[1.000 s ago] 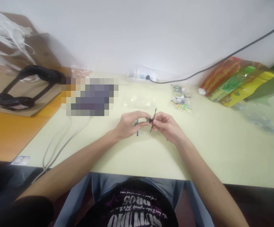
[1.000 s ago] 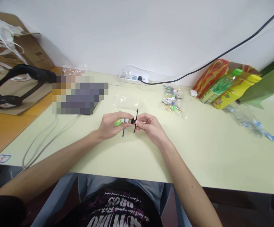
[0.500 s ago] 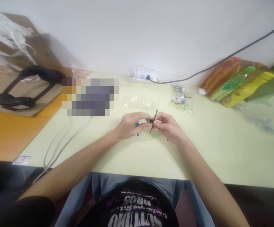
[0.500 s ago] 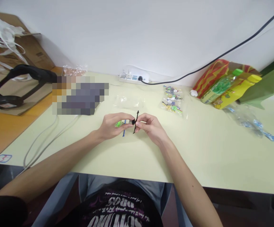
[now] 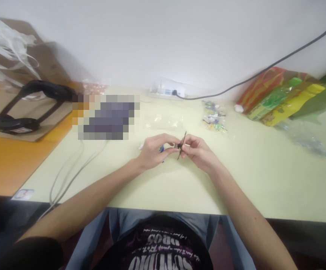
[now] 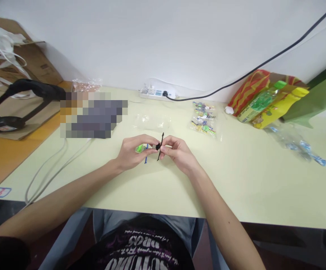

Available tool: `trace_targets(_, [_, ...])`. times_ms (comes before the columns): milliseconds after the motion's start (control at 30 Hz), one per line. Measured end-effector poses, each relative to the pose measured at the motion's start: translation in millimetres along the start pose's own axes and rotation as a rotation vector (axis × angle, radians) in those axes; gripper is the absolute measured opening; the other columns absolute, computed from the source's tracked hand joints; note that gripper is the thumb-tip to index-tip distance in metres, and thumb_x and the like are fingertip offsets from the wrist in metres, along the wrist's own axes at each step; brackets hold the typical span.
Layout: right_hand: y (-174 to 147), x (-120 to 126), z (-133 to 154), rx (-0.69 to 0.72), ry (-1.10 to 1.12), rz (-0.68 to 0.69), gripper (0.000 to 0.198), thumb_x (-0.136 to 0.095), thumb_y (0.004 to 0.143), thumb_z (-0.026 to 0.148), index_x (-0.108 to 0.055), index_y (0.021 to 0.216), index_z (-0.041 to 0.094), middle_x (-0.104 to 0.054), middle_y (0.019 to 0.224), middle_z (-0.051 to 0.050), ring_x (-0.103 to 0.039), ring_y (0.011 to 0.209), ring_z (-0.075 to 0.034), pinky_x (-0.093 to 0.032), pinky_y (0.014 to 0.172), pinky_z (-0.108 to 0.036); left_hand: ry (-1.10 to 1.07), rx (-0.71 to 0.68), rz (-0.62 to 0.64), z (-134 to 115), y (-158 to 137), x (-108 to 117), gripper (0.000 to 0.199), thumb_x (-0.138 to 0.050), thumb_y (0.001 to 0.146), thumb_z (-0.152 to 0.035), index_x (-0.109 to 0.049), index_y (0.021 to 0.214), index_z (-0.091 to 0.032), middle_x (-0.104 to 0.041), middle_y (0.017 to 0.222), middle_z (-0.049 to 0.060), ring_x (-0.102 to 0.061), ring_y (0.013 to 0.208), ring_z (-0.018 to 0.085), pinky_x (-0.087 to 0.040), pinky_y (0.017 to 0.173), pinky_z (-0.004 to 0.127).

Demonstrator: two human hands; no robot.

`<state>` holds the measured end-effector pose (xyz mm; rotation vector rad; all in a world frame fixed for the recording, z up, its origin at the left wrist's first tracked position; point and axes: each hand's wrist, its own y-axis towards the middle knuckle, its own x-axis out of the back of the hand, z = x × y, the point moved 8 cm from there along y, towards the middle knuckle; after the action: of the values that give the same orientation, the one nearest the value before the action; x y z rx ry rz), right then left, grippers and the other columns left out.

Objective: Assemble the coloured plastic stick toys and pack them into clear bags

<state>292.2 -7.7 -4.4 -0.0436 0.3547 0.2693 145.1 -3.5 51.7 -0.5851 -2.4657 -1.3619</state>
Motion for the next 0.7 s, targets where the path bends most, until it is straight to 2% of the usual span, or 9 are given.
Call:
trace_targets(233, [-0.4, 1.1, -1.9, -0.024, -0.007, -0.011, 0.037, -0.095, 0.072, 0.041, -0.066, 0.08, 0.019, -0.066, 0.077, 0.002, -0.06, 0.059, -0.011, -0.048, 0.064, -0.027, 0.008, 0.089, -0.027, 4.3, -3.1, -2.0, 0.015, -0.077, 0.093, -0.03, -0.076, 0.104, -0.02, -0.08, 0.098, 0.006, -0.076, 0.086, 0.017, -0.063, 0.078, 0.031])
trace_targets(467, [-0.5, -1.3, -3.2, -0.056, 0.017, -0.039, 0.04, -0.096, 0.07, 0.042, -0.064, 0.078, 0.02, -0.062, 0.07, 0.003, -0.056, 0.056, -0.011, -0.045, 0.057, -0.026, 0.018, 0.047, -0.083, 0.5, -4.0, 0.2, 0.014, -0.08, 0.091, -0.024, -0.077, 0.105, -0.021, -0.081, 0.099, 0.005, -0.077, 0.089, 0.018, -0.064, 0.081, 0.033])
trace_targets(700, [-1.9, -3.2, -4.5, -0.082, 0.059, -0.02, 0.043, -0.099, 0.065, 0.043, -0.065, 0.079, 0.02, -0.065, 0.086, 0.001, -0.052, 0.057, -0.008, -0.046, 0.057, -0.026, -0.029, 0.053, -0.112, 0.5, -5.2, -0.3, 0.012, -0.08, 0.09, -0.024, -0.078, 0.102, -0.021, -0.082, 0.099, 0.006, -0.079, 0.093, 0.019, -0.066, 0.084, 0.035])
